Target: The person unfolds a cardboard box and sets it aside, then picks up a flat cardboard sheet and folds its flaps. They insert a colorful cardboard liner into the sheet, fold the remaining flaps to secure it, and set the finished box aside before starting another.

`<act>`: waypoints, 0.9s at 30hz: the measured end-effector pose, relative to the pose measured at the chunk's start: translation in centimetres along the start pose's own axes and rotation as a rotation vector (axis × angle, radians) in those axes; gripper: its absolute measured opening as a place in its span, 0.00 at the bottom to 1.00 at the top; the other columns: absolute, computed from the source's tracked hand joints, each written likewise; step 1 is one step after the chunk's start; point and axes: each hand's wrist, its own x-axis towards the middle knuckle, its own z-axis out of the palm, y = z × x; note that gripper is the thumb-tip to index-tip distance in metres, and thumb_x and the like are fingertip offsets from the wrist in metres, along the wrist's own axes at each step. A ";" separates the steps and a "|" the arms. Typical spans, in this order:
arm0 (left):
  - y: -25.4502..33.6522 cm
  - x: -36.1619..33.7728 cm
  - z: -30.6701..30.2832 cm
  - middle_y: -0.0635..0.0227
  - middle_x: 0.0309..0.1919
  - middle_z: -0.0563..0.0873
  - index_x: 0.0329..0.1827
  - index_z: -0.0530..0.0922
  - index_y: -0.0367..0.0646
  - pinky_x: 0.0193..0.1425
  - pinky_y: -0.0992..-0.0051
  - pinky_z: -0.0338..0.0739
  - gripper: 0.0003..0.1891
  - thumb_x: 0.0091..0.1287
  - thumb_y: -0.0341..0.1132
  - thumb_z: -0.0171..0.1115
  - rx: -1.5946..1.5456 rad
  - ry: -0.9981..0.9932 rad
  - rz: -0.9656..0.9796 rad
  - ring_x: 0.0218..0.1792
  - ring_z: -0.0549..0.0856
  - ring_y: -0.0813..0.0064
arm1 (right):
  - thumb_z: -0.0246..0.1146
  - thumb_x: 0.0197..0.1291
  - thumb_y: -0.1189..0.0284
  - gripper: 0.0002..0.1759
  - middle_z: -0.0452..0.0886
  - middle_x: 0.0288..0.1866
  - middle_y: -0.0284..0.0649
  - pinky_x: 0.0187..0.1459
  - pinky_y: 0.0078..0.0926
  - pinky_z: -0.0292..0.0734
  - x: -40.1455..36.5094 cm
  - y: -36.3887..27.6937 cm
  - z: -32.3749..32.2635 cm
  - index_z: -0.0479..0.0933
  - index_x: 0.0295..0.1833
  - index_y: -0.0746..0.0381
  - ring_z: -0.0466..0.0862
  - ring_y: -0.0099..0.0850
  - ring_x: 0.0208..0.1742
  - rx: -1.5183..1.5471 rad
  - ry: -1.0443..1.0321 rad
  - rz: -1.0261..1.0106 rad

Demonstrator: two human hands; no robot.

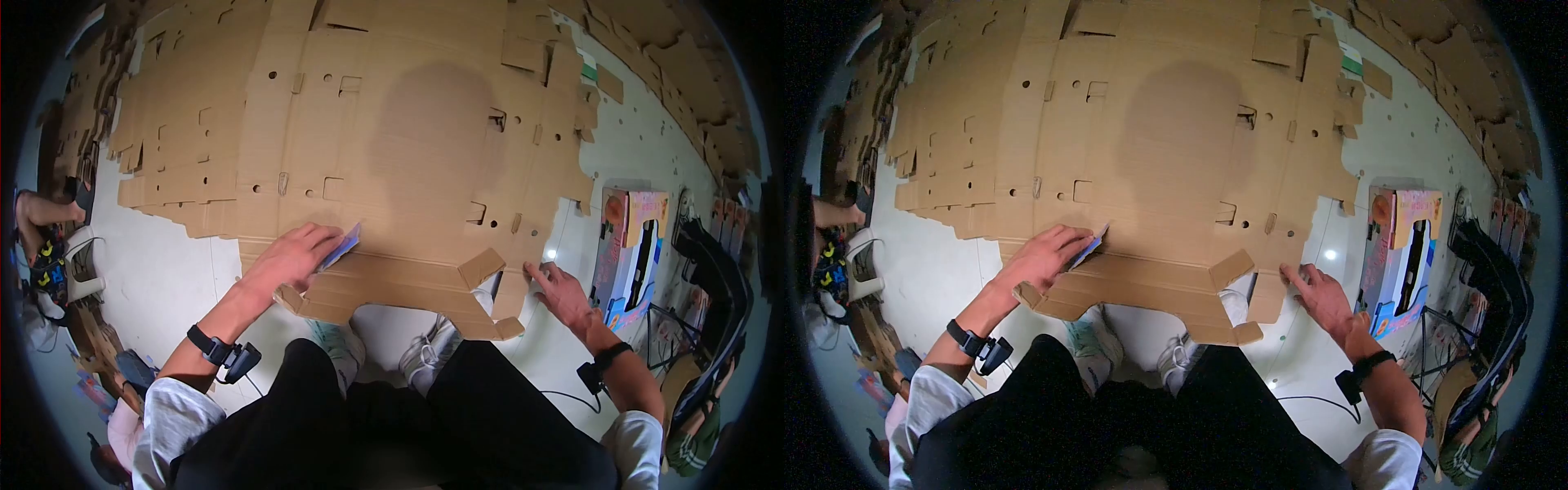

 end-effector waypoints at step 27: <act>1.4 0.7 -1.3 0.61 0.69 0.81 0.73 0.78 0.38 0.76 0.64 0.80 0.33 0.60 0.21 0.64 0.075 -0.053 0.048 0.69 0.80 0.56 | 0.67 0.65 0.77 0.14 0.87 0.33 0.44 0.31 0.28 0.79 2.7 -5.9 -7.1 0.81 0.56 0.64 0.85 0.31 0.26 0.626 0.621 0.068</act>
